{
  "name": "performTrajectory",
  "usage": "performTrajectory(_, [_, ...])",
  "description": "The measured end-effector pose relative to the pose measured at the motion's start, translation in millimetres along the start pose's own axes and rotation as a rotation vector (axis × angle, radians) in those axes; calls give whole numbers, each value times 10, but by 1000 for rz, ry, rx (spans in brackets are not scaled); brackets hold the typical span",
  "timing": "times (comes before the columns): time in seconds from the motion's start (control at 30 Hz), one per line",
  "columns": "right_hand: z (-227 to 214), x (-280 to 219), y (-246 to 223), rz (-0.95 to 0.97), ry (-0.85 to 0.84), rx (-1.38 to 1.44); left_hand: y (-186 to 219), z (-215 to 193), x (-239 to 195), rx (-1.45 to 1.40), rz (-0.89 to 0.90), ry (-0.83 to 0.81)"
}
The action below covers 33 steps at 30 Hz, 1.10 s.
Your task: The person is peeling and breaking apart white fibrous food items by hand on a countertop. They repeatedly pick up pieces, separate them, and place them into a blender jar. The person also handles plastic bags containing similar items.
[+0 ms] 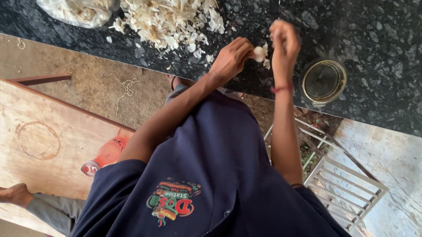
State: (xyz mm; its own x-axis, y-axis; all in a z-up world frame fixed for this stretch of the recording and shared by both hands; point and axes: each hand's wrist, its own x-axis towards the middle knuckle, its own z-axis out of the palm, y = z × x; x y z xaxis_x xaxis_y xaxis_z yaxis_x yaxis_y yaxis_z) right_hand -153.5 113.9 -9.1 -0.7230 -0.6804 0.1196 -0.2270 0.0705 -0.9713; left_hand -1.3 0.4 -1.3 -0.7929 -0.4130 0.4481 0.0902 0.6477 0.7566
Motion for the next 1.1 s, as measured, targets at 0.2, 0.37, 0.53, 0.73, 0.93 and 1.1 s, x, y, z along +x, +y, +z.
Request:
performTrajectory(0.2, [69,-362,-392,-24,-260,-42,-74,10,-39,-289,-235,65])
performTrajectory(0.37, [363,-357,-412,48,-144,-44,-159,33,-83,-319,-371,63])
performTrajectory(0.53, [442,-395,-331,4,-76,-99,-301,170,-93,-292,-369,130])
performTrajectory(0.73, [516,-424,-94,44,-58,79,-622,291,-26,-725,-695,47])
performTrajectory(0.93, [614,-358,-113,504,-23,798,-438,8,-71,-696,-658,137])
performTrajectory(1.1, [610,-352,-244,550,-61,850,-63,-398,-39,-234,-203,129])
